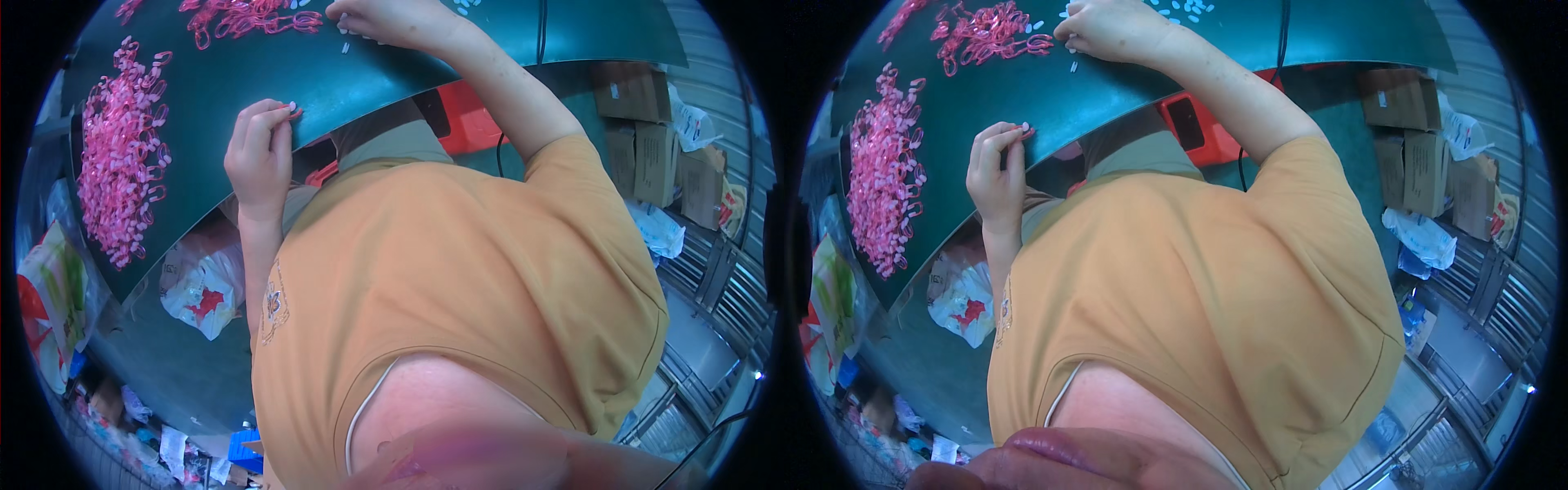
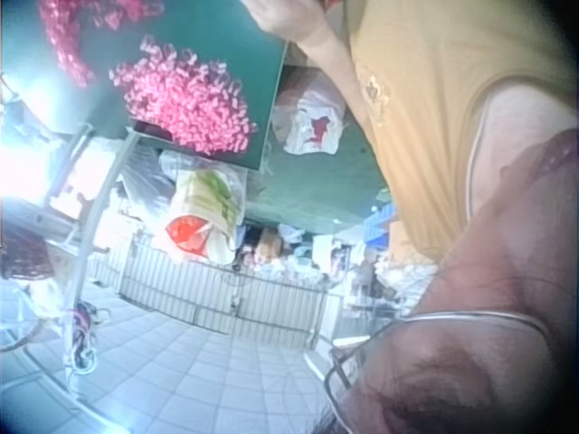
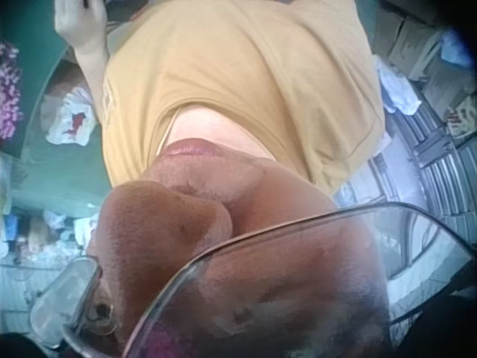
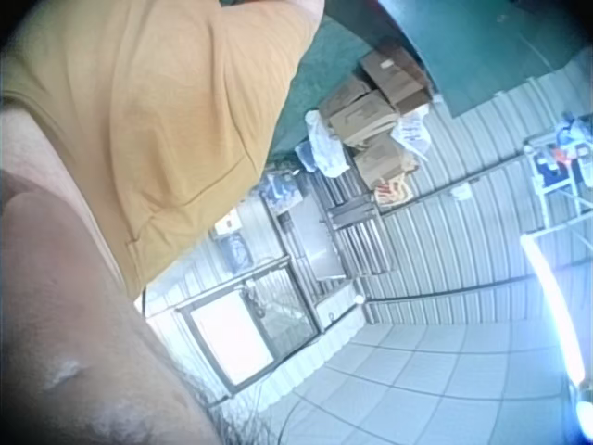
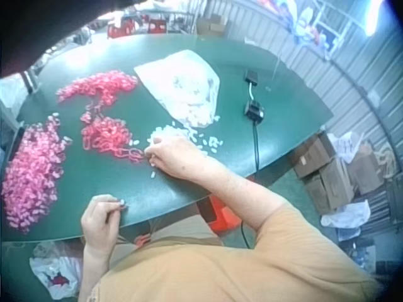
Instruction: The person assembles items by taking white plastic pieces and pink rubber loops from the table and attaching them together by hand.
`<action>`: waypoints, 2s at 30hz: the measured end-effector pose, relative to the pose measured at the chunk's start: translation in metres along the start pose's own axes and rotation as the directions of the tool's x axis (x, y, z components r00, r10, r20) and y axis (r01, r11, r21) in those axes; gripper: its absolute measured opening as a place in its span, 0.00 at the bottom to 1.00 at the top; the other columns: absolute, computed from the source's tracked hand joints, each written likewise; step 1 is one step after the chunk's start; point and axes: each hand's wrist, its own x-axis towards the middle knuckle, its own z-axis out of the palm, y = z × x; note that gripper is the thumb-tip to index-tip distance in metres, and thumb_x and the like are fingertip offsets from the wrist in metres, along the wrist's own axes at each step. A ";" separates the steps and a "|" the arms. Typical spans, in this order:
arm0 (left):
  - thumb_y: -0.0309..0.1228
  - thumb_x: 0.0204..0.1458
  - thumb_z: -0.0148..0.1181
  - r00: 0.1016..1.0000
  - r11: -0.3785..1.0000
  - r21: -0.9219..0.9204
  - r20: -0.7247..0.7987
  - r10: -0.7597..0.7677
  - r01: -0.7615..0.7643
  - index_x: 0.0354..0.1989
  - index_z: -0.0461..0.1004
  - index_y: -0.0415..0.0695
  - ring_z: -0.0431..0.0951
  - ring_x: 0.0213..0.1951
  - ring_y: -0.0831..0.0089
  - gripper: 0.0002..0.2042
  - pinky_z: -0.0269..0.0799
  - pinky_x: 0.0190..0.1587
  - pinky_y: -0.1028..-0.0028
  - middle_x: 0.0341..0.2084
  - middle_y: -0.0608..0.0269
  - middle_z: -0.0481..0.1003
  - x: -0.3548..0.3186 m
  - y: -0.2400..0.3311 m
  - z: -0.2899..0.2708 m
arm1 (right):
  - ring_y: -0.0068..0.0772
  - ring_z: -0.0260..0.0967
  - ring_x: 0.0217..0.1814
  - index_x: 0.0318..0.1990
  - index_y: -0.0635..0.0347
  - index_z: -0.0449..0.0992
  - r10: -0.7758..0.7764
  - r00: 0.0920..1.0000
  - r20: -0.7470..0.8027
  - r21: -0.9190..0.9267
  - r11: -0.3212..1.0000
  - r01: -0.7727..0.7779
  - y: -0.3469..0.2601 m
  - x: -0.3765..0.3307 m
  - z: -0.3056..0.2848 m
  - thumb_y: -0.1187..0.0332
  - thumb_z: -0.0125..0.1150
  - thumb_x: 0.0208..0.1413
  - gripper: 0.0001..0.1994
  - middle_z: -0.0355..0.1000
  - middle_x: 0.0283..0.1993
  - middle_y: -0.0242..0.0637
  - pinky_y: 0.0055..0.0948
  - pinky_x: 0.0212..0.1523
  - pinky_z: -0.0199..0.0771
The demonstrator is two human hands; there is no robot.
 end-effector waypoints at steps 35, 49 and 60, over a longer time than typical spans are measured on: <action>0.17 0.55 0.69 0.997 0.997 -0.012 0.014 -0.072 0.072 0.40 0.80 0.40 0.88 0.41 0.59 0.07 0.84 0.43 0.66 0.39 0.55 0.85 -0.001 0.004 -0.005 | 0.34 0.79 0.45 0.46 0.47 0.88 -0.312 0.944 0.111 0.050 0.950 0.308 -0.078 -0.015 0.034 0.61 0.69 0.65 0.07 0.77 0.39 0.28 0.40 0.57 0.71; 0.19 0.55 0.69 0.990 0.990 -0.028 0.012 -0.137 0.138 0.39 0.81 0.42 0.88 0.40 0.59 0.07 0.83 0.44 0.65 0.39 0.56 0.86 -0.005 0.003 -0.007 | 0.32 0.78 0.43 0.44 0.44 0.86 -0.295 0.954 -0.047 0.004 0.955 0.295 -0.078 -0.032 0.060 0.63 0.68 0.65 0.03 0.75 0.36 0.25 0.38 0.49 0.72; 0.18 0.53 0.69 0.993 0.993 -0.023 0.002 -0.117 0.117 0.38 0.81 0.41 0.87 0.39 0.61 0.07 0.83 0.42 0.66 0.38 0.57 0.85 -0.003 0.003 -0.006 | 0.33 0.80 0.44 0.49 0.48 0.87 -0.281 0.957 0.072 0.202 0.944 0.262 -0.067 -0.022 0.048 0.63 0.69 0.65 0.08 0.78 0.40 0.27 0.37 0.53 0.73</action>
